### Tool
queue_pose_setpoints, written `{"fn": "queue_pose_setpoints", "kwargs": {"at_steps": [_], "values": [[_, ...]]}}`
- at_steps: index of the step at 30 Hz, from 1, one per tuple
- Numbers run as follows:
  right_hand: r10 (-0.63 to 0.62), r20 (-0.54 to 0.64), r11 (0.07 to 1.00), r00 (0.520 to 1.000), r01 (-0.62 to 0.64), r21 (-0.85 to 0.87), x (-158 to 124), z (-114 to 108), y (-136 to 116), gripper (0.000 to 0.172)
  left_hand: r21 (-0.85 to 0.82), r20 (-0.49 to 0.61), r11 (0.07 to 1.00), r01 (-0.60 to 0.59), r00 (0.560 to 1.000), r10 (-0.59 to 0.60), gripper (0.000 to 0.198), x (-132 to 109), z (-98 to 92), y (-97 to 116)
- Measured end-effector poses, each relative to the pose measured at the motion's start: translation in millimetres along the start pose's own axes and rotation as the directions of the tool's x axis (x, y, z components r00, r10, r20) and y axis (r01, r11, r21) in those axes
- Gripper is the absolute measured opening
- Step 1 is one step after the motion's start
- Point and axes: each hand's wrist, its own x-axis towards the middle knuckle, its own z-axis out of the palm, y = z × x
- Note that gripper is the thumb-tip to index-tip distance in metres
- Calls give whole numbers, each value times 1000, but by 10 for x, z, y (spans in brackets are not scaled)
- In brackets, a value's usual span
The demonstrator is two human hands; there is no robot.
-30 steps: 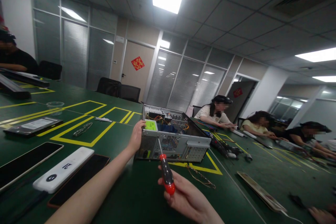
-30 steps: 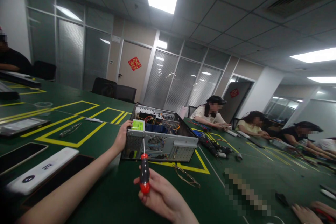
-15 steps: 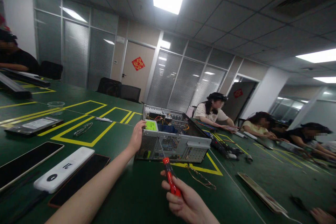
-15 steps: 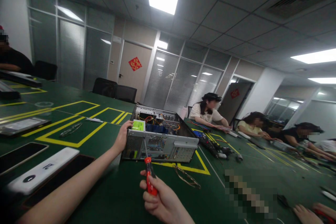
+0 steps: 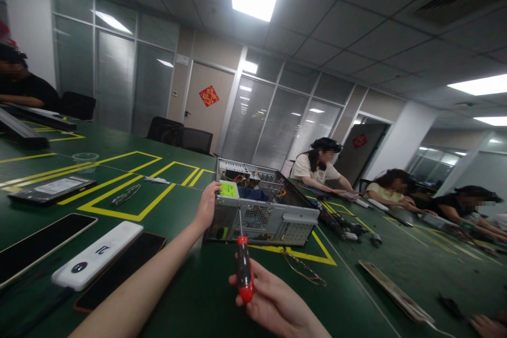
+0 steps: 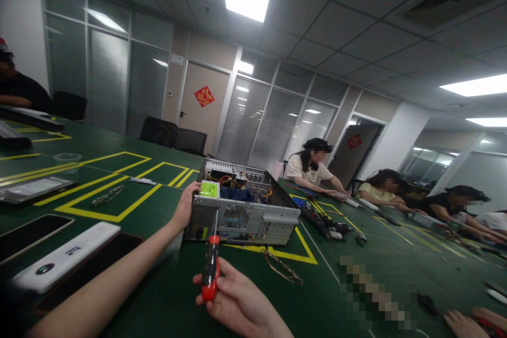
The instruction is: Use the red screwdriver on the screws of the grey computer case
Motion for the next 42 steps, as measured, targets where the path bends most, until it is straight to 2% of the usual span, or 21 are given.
{"fn": "queue_pose_setpoints", "kwargs": {"at_steps": [3, 6, 10, 14, 17, 20, 23, 27, 30, 33, 36, 39, 42], "values": [[-47, -67, 999, 997, 48, 17, -8, -15, 10, 62, 5, 7, 1000, 2, 1000, -2, 50, -6, -6, -25], [-62, -100, 994, 993, 70, 79, -12, -10, 4, 54, 11, 14, 1000, 2, 1000, -2, 50, -11, -10, -47], [16, -152, 993, 988, 3, 120, -10, -23, -11, 45, 15, 0, 1000, -8, 1000, 8, 50, -11, -9, -48], [60, -123, 997, 991, -55, 45, -26, -34, -24, 42, 13, 7, 1000, -6, 1000, 6, 47, -8, -9, -36], [46, -82, 999, 996, -44, 26, -35, -10, -24, 53, 6, 4, 1000, -6, 1000, 6, 46, -8, -8, -30], [89, -58, 995, 994, -86, 51, -23, 9, -1, 62, 1, -4, 1000, 2, 1000, -2, 45, -10, -7, -22], [134, -26, 990, 991, -132, 52, 3, -1, 27, 56, -5, 5, 1000, 7, 1000, -7, 45, -9, -7, -9], [96, 7, 995, 995, -96, -5, 22, -32, 37, 56, -2, 2, 1000, 8, 1000, -8, 48, -1, -3, 4], [55, -6, 998, 998, -56, -26, 18, -50, 36, 60, -5, -2, 1000, 6, 1000, -6, 48, 1, 1, 8], [17, -68, 1000, 998, -17, -8, 9, -55, 29, 62, -7, 4, 1000, 0, 1000, 0, 47, -3, 3, 7], [-8, -134, 998, 991, 15, 58, 3, -42, 7, 55, 1, 4, 1000, -2, 1000, 2, 47, -7, 1, -6], [22, -164, 994, 986, -3, 112, 2, -32, -20, 49, 2, 4, 1000, 0, 1000, 0, 47, -7, -5, -31], [55, -152, 995, 987, -42, 93, -3, -40, -32, 43, -3, 10, 1000, -1, 1000, 1, 46, -3, -11, -51]]}}
